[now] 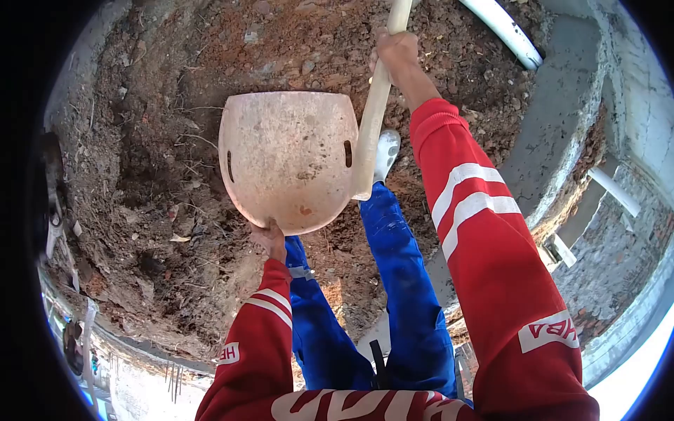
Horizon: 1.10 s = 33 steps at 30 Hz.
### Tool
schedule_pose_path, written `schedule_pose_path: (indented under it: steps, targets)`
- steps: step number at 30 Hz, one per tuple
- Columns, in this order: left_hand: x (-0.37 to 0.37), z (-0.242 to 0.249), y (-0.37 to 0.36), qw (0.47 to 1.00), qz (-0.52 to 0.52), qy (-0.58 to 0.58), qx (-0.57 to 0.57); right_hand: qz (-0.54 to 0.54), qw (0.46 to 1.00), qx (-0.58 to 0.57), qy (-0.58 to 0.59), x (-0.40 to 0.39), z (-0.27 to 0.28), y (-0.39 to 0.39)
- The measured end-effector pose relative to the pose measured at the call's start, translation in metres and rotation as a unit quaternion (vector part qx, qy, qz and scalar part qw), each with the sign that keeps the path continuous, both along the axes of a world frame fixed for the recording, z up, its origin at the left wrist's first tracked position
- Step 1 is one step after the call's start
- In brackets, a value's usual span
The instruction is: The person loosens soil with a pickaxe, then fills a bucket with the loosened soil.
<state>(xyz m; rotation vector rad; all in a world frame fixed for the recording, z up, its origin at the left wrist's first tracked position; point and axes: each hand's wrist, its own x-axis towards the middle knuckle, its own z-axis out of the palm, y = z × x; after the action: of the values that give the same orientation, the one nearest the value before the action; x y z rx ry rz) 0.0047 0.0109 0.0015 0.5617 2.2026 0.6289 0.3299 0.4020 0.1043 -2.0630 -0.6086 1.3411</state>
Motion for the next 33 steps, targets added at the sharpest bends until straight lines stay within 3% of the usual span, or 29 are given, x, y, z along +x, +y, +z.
schedule_pose_path:
  steps: [2,5,7,8,9,11,12,13,15,16,17,19,21,22,23,24,25,26,28,29,30,31,33]
  targets:
    - [0.013,0.02,-0.002,0.999,0.021,-0.015,-0.038,-0.015,1.0,0.002,0.008,0.001,-0.002,0.001]
    - [0.029,-0.02,-0.021,0.999,-0.034,-0.024,-0.024,0.006,1.0,0.0,0.011,0.005,-0.002,0.004]
    - [0.028,-0.053,-0.021,0.99,0.033,-0.027,-0.137,-0.019,1.0,-0.017,0.011,0.003,0.002,0.008]
    - [0.016,-0.085,-0.04,0.99,-0.009,-0.021,-0.142,-0.018,1.0,-0.022,0.009,0.003,0.003,0.01]
    - [0.022,-0.071,-0.029,0.989,-0.008,-0.023,-0.149,-0.009,1.0,-0.019,0.013,0.003,0.005,0.008]
    - [0.029,-0.023,0.02,0.954,-0.021,-0.059,-0.294,-0.005,1.0,-0.02,0.016,0.006,0.005,-0.001]
    - [0.027,-0.032,0.01,0.956,-0.122,0.017,-0.265,0.001,1.0,-0.011,0.016,0.005,0.006,0.001]
    - [0.031,-0.019,0.023,0.957,-0.123,0.023,-0.261,0.005,1.0,-0.002,0.019,0.003,0.004,0.002]
    - [0.062,0.022,0.054,0.969,-0.212,0.063,-0.109,-0.011,0.999,0.012,0.037,0.002,-0.004,0.005]
    - [0.084,0.068,0.093,0.977,-0.147,-0.12,-0.095,-0.008,0.999,0.01,0.03,0.002,-0.003,0.004]
    - [0.108,0.112,0.13,0.947,-0.079,-0.3,-0.081,-0.006,1.0,0.007,0.022,0.004,-0.002,0.002]
    - [0.14,0.139,0.156,0.862,-0.081,-0.491,-0.096,-0.013,1.0,0.009,-0.01,0.002,-0.01,-0.003]
    - [0.164,0.173,0.187,0.798,-0.115,-0.581,-0.107,-0.017,0.996,0.01,-0.083,-0.003,-0.011,-0.015]
    - [0.17,0.173,0.181,0.831,-0.149,-0.518,-0.136,-0.019,0.992,0.021,-0.124,-0.011,-0.003,-0.027]
    - [0.169,0.172,0.166,0.859,-0.176,-0.451,-0.164,-0.054,0.996,0.025,-0.059,-0.017,0.012,-0.046]
    - [0.157,0.185,0.146,0.877,-0.206,-0.404,-0.157,-0.04,0.994,0.049,-0.089,-0.029,0.027,-0.07]
    - [0.141,0.203,0.118,0.891,-0.236,-0.356,-0.152,-0.018,0.982,0.079,-0.173,-0.04,0.008,-0.11]
    - [0.122,0.211,0.079,0.917,-0.232,-0.286,-0.156,-0.064,0.994,-0.021,-0.086,-0.071,0.077,-0.124]
    - [0.078,0.244,0.038,0.923,-0.335,-0.06,-0.18,-0.121,0.992,-0.034,-0.009,-0.117,0.072,-0.198]
    - [0.064,0.259,0.023,0.92,-0.321,-0.008,-0.222,-0.16,0.978,-0.117,0.071,-0.136,0.082,-0.223]
    - [0.042,0.257,-0.007,0.913,-0.373,0.075,-0.148,-0.235,0.962,-0.101,0.093,-0.156,0.083,-0.253]
    - [0.026,0.262,-0.01,0.918,-0.371,0.035,-0.139,-0.31,0.94,-0.084,0.116,-0.172,0.08,-0.267]
    - [0.003,0.249,-0.011,0.916,-0.4,0.017,-0.023,-0.304,0.942,0.0,0.14,-0.168,0.115,-0.243]
